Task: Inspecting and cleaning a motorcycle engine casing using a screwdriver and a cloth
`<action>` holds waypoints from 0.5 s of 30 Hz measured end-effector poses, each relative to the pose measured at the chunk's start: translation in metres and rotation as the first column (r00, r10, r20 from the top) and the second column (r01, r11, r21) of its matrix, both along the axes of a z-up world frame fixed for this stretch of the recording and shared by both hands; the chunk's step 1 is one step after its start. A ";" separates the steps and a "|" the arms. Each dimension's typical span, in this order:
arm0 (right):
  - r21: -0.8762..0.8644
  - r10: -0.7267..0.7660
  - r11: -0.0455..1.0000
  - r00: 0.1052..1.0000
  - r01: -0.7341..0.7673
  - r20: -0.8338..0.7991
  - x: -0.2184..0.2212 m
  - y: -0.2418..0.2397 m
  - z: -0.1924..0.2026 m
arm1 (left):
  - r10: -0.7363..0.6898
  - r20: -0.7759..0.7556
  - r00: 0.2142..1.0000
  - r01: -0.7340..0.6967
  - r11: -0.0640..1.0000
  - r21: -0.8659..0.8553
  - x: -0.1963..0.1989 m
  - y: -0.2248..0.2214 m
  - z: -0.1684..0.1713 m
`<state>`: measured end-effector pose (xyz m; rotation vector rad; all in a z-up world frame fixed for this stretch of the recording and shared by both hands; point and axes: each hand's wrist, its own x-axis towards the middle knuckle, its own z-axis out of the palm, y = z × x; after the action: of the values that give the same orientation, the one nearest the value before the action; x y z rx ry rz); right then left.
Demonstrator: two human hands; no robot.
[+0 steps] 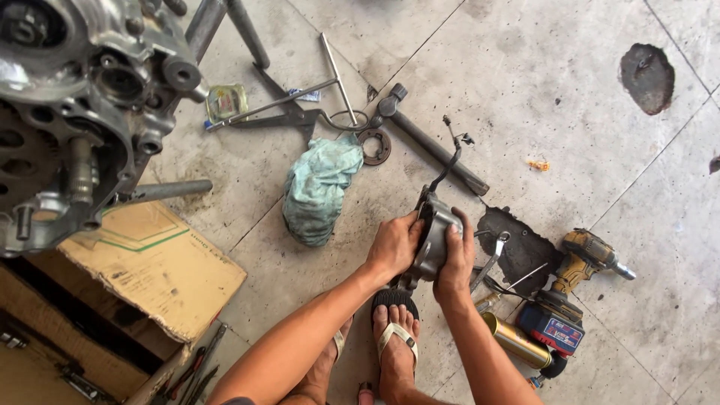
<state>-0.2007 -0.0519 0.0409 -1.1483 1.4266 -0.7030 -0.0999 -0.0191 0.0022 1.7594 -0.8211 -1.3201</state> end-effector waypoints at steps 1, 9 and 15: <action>-0.018 -0.012 1.000 1.000 0.013 0.006 -0.001 -0.001 -0.002 | -0.012 0.025 1.000 0.013 0.999 -0.030 -0.002 -0.001 -0.005; -0.030 -0.058 0.998 0.998 0.059 0.031 -0.003 0.001 0.003 | -0.054 0.002 0.999 0.054 0.996 -0.068 -0.001 0.002 0.002; -0.040 -0.046 0.998 0.998 0.047 0.036 0.000 0.001 0.006 | -0.107 0.075 0.991 0.114 0.989 -0.097 0.006 0.004 0.003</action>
<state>-0.2006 -0.0509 0.0474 -1.1320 1.4194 -0.7846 -0.0940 -0.0151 0.0049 1.7085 -1.0202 -1.2712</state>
